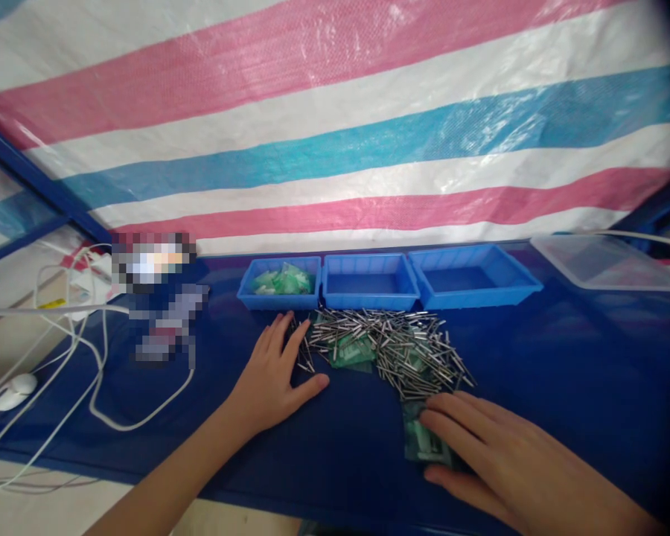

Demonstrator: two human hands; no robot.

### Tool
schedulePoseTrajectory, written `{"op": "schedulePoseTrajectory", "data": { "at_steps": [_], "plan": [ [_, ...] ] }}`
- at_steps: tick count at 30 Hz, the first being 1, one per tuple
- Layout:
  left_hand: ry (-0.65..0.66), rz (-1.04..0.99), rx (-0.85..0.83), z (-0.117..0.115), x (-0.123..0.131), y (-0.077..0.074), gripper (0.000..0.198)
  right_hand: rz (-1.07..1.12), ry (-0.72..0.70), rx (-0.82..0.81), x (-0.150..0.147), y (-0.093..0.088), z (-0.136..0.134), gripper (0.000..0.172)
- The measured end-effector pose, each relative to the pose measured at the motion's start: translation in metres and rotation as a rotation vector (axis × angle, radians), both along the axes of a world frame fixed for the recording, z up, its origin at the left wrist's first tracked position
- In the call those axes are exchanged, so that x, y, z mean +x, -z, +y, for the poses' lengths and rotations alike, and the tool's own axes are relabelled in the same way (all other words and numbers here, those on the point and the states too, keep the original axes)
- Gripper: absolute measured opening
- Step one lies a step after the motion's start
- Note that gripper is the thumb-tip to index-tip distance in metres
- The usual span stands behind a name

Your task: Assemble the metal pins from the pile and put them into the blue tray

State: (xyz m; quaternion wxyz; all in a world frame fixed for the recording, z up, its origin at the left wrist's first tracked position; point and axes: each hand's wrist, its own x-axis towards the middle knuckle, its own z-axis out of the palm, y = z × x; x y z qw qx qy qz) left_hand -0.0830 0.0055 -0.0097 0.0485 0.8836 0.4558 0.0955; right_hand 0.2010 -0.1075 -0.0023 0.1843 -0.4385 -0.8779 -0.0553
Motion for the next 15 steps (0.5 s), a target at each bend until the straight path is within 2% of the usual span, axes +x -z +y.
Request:
{"op": "schedulePoseTrajectory", "data": {
  "at_steps": [3, 8, 12, 15],
  "plan": [
    [0.015, -0.005, -0.002, 0.001, 0.007, 0.000, 0.084, -0.026, -0.024, 0.057, -0.002, 0.000, -0.001, 0.026],
    [0.025, -0.021, -0.028, -0.002, 0.016, -0.001, 0.085, 0.025, -0.057, 0.159, -0.001, -0.022, 0.000, 0.027],
    [-0.003, -0.032, -0.043, -0.011, 0.027, 0.001, 0.078, 0.246, 0.016, 0.027, 0.007, -0.041, 0.010, 0.014],
    [-0.048, -0.065, -0.040, -0.018, 0.037, 0.005, 0.075, 0.460, 0.119, -0.108, 0.012, -0.053, 0.030, 0.015]
  ]
}}
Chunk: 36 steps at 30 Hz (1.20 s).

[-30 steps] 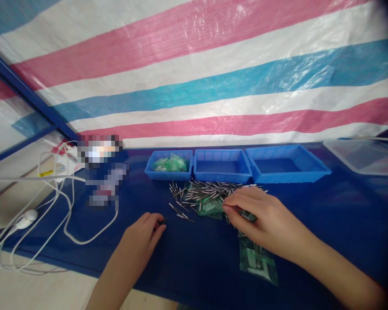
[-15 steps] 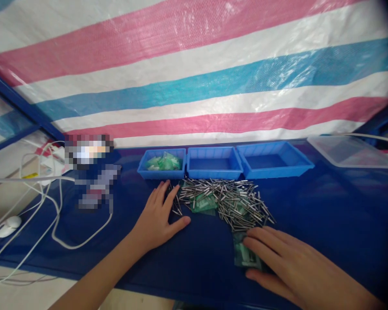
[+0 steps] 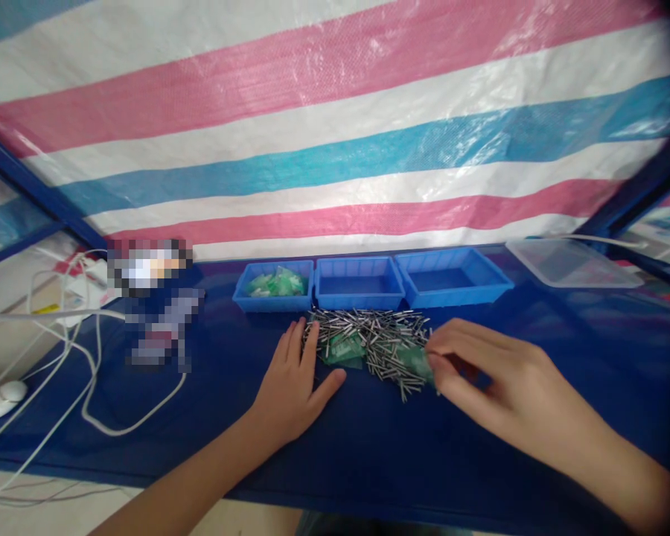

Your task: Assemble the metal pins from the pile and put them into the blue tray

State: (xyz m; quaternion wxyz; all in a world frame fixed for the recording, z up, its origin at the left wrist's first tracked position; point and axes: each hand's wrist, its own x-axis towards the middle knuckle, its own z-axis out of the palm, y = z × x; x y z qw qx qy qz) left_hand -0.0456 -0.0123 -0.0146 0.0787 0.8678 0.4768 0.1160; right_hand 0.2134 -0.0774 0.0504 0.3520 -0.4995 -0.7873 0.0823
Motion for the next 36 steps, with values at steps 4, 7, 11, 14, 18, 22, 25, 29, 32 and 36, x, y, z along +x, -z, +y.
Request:
{"op": "schedulePoseTrajectory", "data": {
  "at_steps": [4, 7, 11, 14, 18, 22, 25, 29, 32, 36],
  "plan": [
    [-0.061, -0.092, 0.044, 0.000, 0.010, 0.003, 0.073, 0.293, 0.125, -0.149, -0.004, -0.008, 0.039, 0.025],
    [-0.063, -0.230, 0.088, 0.007, 0.015, -0.006, 0.067, 0.516, 0.104, -0.344, -0.012, -0.004, 0.063, 0.029],
    [0.060, -0.465, 0.041, 0.024, 0.026, -0.031, 0.050, 0.702, 0.039, -0.477, -0.021, 0.013, 0.077, 0.034],
    [0.081, -0.564, -0.077, 0.037, 0.037, -0.042, 0.032, 0.779, -0.011, -0.494, -0.024, 0.025, 0.077, 0.037],
    [-0.009, -0.747, -0.252, 0.047, 0.042, -0.035, 0.024, 0.822, -0.045, -0.531, -0.024, 0.031, 0.073, 0.037],
    [-0.067, -0.869, -0.374, 0.047, 0.039, -0.026, 0.024, 0.786, -0.022, -0.541, -0.022, 0.032, 0.070, 0.032],
    [-0.068, -0.884, -0.380, 0.045, 0.038, -0.025, 0.024, 0.778, -0.013, -0.523, -0.022, 0.033, 0.069, 0.032],
    [-0.075, -0.868, -0.361, 0.044, 0.039, -0.026, 0.026, 0.773, -0.017, -0.499, -0.024, 0.038, 0.066, 0.032],
    [-0.090, -0.912, -0.400, 0.043, 0.040, -0.024, 0.027, 0.806, -0.020, -0.511, -0.027, 0.039, 0.063, 0.031],
    [-0.085, -1.013, -0.439, 0.041, 0.041, -0.024, 0.031, 0.937, 0.015, -0.529, -0.030, 0.038, 0.062, 0.032]
  ]
}}
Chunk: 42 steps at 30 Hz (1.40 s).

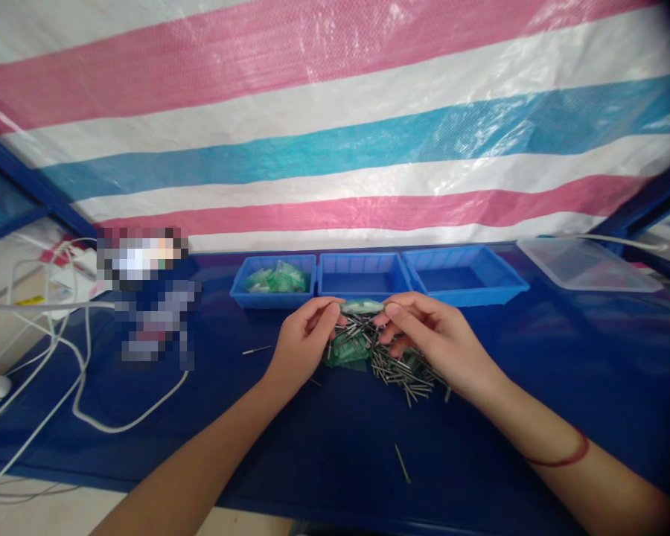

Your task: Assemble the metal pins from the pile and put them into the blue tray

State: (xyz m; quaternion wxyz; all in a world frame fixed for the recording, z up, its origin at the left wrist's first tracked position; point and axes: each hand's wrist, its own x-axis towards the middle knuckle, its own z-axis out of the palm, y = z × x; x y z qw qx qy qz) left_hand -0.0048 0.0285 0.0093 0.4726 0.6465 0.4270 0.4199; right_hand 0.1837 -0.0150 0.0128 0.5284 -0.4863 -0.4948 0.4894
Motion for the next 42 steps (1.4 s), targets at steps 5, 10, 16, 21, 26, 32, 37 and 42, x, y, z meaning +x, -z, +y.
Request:
{"op": "schedulePoseTrajectory", "data": {
  "at_steps": [5, 10, 16, 21, 26, 32, 37, 42],
  "plan": [
    [-0.005, 0.018, 0.032, -0.003, 0.000, -0.002, 0.026, 0.069, 0.056, -0.003, 0.000, 0.000, 0.001, 0.029],
    [-0.031, 0.028, 0.103, -0.001, 0.000, 0.001, 0.023, 0.089, 0.086, 0.016, -0.001, 0.001, 0.000, 0.026],
    [-0.042, 0.052, 0.131, 0.000, 0.000, 0.004, 0.027, 0.077, 0.132, 0.071, -0.003, 0.004, 0.001, 0.025],
    [-0.043, 0.057, 0.175, 0.001, 0.000, 0.004, 0.026, 0.056, 0.097, 0.049, -0.001, 0.005, 0.002, 0.031],
    [-0.254, -0.066, 0.294, 0.026, -0.024, -0.018, 0.025, 0.036, 0.086, 0.051, 0.002, 0.002, 0.000, 0.035],
    [-0.568, 0.092, 0.384, 0.076, -0.087, -0.022, 0.035, -0.017, 0.093, 0.095, 0.000, 0.001, -0.002, 0.030],
    [-0.531, 0.658, 0.422, 0.085, -0.096, -0.015, 0.033, -0.161, 0.113, 0.164, -0.001, -0.002, -0.004, 0.023],
    [-0.484, 0.792, 0.587, 0.048, -0.087, -0.035, 0.041, -0.639, 0.020, 0.333, 0.010, -0.016, -0.032, 0.015]
  ]
}}
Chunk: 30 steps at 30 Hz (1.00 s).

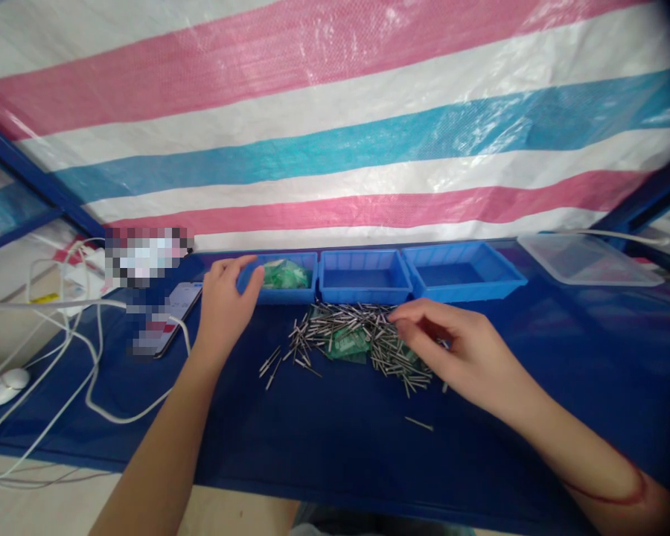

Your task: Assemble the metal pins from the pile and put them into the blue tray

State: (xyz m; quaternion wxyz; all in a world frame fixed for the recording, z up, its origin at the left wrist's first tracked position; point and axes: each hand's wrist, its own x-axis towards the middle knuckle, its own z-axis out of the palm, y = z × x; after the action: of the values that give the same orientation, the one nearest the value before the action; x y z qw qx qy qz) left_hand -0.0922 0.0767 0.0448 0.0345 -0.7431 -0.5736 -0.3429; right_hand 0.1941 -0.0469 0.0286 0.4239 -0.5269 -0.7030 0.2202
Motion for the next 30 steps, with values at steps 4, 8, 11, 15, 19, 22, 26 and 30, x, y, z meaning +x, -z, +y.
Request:
{"op": "schedulePoseTrajectory", "data": {
  "at_steps": [4, 8, 11, 15, 19, 22, 26, 30],
  "plan": [
    [0.102, 0.199, -0.133, -0.058, -0.002, 0.014, 0.051, -0.433, -0.093, 0.098, 0.005, 0.015, -0.044, 0.018],
    [0.086, 0.350, -0.178, -0.098, -0.003, 0.055, 0.068, -0.638, -0.046, 0.259, 0.007, 0.041, -0.075, 0.033],
    [0.123, 0.401, -0.199, -0.107, 0.005, 0.071, 0.070, -0.703, -0.029, 0.279, 0.006, 0.050, -0.079, 0.040],
    [0.232, 0.423, -0.239, -0.106, 0.024, 0.071, 0.068, -0.720, -0.018, 0.259, 0.004, 0.046, -0.071, 0.035],
    [0.291, 0.415, -0.238, -0.112, 0.038, 0.070, 0.061, -0.682, 0.032, 0.283, 0.007, 0.030, -0.054, 0.025],
    [0.321, 0.404, -0.230, -0.119, 0.045, 0.070, 0.059, -0.691, 0.069, 0.266, 0.014, 0.019, -0.034, 0.020],
    [0.365, 0.370, -0.219, -0.127, 0.053, 0.069, 0.060, -0.754, 0.095, 0.252, 0.017, 0.012, -0.008, 0.020],
    [0.388, 0.302, -0.236, -0.129, 0.062, 0.068, 0.061, -0.735, 0.005, 0.313, 0.000, 0.011, 0.006, 0.017]
  ]
}}
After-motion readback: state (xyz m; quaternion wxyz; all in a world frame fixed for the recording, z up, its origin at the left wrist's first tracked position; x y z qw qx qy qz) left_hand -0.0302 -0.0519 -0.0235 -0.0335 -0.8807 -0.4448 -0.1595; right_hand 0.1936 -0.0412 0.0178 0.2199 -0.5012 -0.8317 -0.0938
